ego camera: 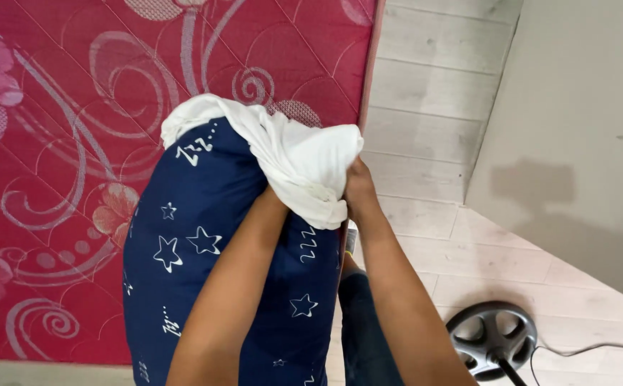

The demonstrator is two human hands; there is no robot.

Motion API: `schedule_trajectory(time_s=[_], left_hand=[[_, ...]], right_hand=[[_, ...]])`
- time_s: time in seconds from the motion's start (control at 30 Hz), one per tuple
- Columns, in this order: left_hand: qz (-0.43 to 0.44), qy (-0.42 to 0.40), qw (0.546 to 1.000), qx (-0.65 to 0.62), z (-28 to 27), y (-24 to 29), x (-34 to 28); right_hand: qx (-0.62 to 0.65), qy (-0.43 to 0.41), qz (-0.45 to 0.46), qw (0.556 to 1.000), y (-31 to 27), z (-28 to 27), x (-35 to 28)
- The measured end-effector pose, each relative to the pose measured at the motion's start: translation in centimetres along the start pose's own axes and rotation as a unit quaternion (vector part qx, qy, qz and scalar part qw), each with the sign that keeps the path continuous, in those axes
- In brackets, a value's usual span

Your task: The person picks up a white pillowcase and a blue pillow with star patterns. They place the pillowcase on the bed, smooth it out, and then insert the pillow into the case by hand, adjusting the corners and smoothing the surface until the pillow is fully encased.

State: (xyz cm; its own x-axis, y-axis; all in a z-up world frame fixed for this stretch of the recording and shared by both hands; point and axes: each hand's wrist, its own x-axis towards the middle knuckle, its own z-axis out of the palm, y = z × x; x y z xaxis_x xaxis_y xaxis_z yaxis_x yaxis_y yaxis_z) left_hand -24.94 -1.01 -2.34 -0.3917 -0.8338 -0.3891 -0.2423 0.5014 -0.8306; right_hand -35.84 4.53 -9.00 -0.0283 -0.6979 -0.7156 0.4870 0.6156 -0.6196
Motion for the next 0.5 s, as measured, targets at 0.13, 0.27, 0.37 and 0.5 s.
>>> schedule_trajectory(time_s=[0.13, 0.27, 0.37, 0.5], left_hand=[[0.056, 0.028, 0.990, 0.130, -0.4, 0.1, -1.2], [0.095, 0.058, 0.961, 0.254, -0.8, -0.1, -0.8], [0.126, 0.077, 0.927, 0.344, -1.3, -0.1, -0.6], [0.157, 0.102, 0.866, 0.463, -1.9, -1.4, 0.5]], right_hand=[[0.010, 0.099, 0.093, 0.991, 1.5, 0.4, 3.9], [-0.224, 0.124, 0.042, 0.966, -3.0, -0.7, 2.9], [-0.205, 0.164, 0.017, 0.965, -11.5, 3.9, -2.2], [0.028, -0.007, -0.024, 0.999, -10.8, 3.4, -2.9]])
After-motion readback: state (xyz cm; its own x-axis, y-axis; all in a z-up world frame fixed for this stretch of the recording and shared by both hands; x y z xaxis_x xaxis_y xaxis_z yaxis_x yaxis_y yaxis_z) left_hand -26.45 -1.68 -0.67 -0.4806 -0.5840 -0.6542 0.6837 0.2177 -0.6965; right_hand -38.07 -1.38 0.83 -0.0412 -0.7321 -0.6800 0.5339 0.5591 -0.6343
